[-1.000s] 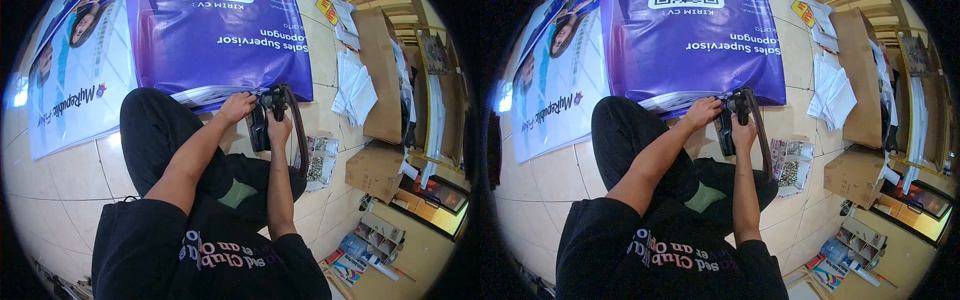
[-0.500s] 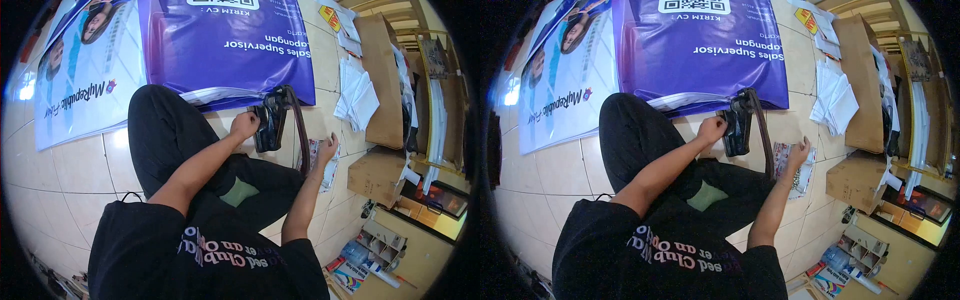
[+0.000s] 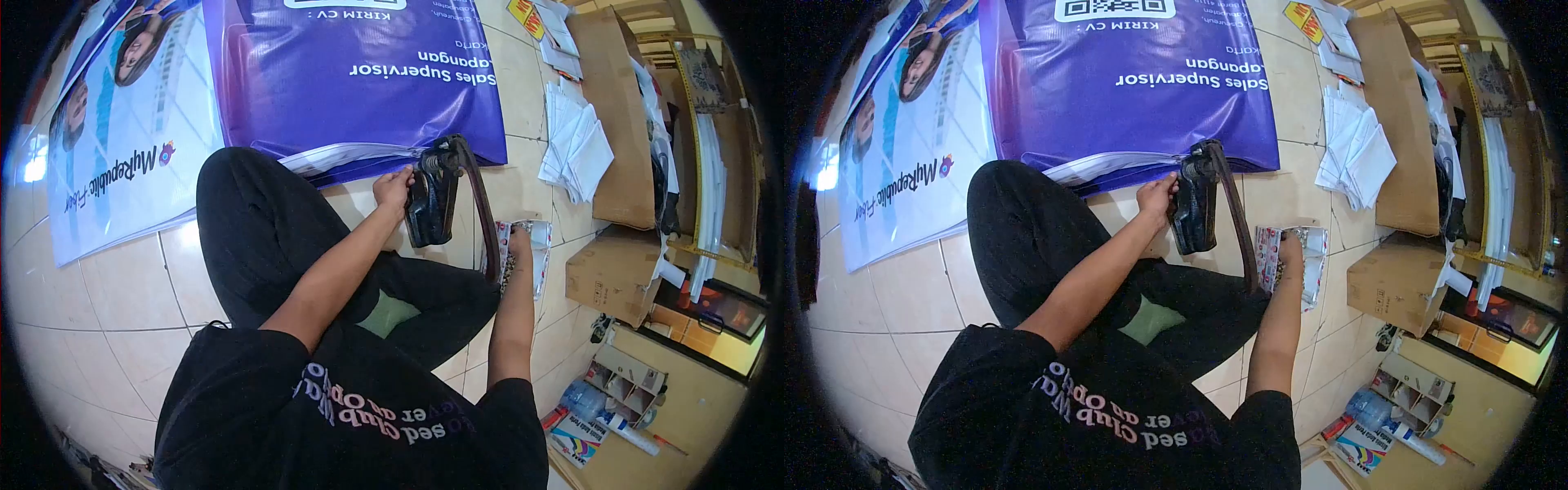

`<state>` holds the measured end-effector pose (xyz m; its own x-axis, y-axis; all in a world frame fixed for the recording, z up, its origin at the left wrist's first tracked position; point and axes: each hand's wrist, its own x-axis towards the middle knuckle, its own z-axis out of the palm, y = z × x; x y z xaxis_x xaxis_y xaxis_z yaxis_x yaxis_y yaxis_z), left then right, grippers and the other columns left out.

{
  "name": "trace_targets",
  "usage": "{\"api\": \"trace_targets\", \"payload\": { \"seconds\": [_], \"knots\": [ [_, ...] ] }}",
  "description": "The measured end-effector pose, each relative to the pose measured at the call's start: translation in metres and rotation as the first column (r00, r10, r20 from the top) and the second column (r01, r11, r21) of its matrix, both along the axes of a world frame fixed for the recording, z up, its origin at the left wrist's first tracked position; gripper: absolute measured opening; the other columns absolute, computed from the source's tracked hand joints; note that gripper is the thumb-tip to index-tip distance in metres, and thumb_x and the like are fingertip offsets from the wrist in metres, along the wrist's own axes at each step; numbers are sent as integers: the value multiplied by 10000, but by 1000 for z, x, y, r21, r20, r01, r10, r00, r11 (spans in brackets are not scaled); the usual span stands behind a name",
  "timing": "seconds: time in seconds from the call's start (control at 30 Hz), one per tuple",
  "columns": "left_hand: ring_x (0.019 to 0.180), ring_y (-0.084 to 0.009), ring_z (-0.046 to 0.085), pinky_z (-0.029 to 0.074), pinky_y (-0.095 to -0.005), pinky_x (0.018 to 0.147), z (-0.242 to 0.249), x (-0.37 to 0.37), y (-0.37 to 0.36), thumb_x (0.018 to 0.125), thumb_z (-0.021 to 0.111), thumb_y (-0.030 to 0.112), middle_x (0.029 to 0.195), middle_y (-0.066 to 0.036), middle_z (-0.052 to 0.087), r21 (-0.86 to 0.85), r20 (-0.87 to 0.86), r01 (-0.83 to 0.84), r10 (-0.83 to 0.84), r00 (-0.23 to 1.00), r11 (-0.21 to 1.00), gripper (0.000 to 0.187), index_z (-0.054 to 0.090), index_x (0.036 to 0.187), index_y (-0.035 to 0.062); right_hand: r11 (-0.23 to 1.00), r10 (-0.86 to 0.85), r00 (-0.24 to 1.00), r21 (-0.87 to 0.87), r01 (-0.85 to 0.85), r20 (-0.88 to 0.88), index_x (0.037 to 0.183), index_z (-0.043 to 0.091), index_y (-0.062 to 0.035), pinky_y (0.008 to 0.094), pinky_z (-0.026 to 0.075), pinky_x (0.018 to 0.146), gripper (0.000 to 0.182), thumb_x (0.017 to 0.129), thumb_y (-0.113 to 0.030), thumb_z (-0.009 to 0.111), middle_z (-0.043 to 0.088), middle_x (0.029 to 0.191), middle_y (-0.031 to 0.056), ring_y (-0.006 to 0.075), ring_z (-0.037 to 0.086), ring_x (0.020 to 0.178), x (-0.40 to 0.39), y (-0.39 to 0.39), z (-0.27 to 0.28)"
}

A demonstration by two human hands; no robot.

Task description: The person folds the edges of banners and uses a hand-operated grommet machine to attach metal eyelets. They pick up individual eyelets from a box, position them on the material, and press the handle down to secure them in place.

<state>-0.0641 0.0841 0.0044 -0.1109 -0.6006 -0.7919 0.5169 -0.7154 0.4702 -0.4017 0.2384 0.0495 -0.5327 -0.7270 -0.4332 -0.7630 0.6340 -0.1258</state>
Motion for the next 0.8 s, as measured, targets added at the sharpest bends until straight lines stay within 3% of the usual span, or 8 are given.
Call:
{"api": "trace_targets", "payload": {
  "seconds": [0.03, 0.1, 0.17, 0.37, 0.43, 0.57, 0.63, 0.8],
  "knots": [
    [578, -93, 484, 396, -256, 553, -2, 2, -1, 823, 723, 241, 691, 1, 612, -53, 42, 30, -28, 999, 998, 216, 640, 730, 64, 1000, -4, 1000, 1, 4, 1, 955, 658, 51, 370, 509, 727, 362, 659, -151, 705, 688, 877, 188, 271, 653, 811, -8, 5, -10],
    [588, -99, 491, 396, -264, 564, -8, 5, 2, 819, 725, 225, 697, -6, 617, -96, 86, 64, -55, 995, 993, 211, 646, 716, 58, 975, -28, 999, -217, 34, 34, 929, 669, 51, 363, 507, 724, 331, 694, -181, 691, 688, 855, 202, 289, 662, 800, -15, 14, -26],
    [605, -150, 562, 445, -301, 614, -13, 6, 5, 812, 723, 239, 701, -51, 645, -169, 152, 98, -73, 986, 981, 251, 659, 705, 21, 983, -33, 999, -182, 29, -18, 964, 671, 28, 355, 506, 720, 314, 729, -180, 664, 690, 876, 195, 297, 671, 802, -21, 24, -30],
    [600, -154, 556, 448, -323, 618, -16, 8, 8, 788, 725, 269, 632, -66, 624, -213, 350, 210, -126, 928, 954, 327, 639, 639, -9, 937, -155, 945, -345, 49, -287, 966, 689, -59, 393, 513, 725, 210, 811, -188, 631, 685, 901, 175, 336, 666, 814, 43, 9, 15],
    [605, -135, 535, 425, -302, 592, -15, 10, 7, 812, 711, 236, 648, -43, 609, -210, 347, 247, -164, 924, 946, 272, 647, 686, 3, 914, -210, 906, -402, 49, -367, 927, 688, -70, 463, 497, 742, 200, 824, -228, 621, 669, 881, 194, 386, 636, 838, 51, 8, 20],
    [614, -118, 513, 399, -283, 573, -43, 2, 6, 840, 686, 197, 678, -23, 594, -275, 223, 212, -152, 963, 938, 217, 652, 733, 11, 912, -203, 875, -411, 5, -440, 920, 676, -52, 425, 509, 700, 169, 849, -193, 617, 676, 845, 181, 374, 649, 788, 55, 9, 21],
    [591, -142, 527, 412, -309, 569, -43, 0, 6, 823, 692, 236, 654, -44, 604, -276, 224, 183, -122, 967, 943, 275, 644, 692, -1, 784, -7, 883, -550, -286, -469, 942, 671, -55, 419, 509, 675, 165, 860, -184, 610, 678, 835, 176, 362, 656, 764, 50, 12, 21],
    [563, -160, 541, 417, -318, 553, -29, 6, 6, 822, 680, 275, 636, -62, 608, -254, 169, 147, -106, 980, 956, 316, 642, 672, 0, 822, -208, 900, -567, -51, -383, 958, 665, -64, 421, 509, 661, 141, 850, -133, 607, 679, 837, 163, 357, 658, 751, 63, 13, 23]
  ]
}}
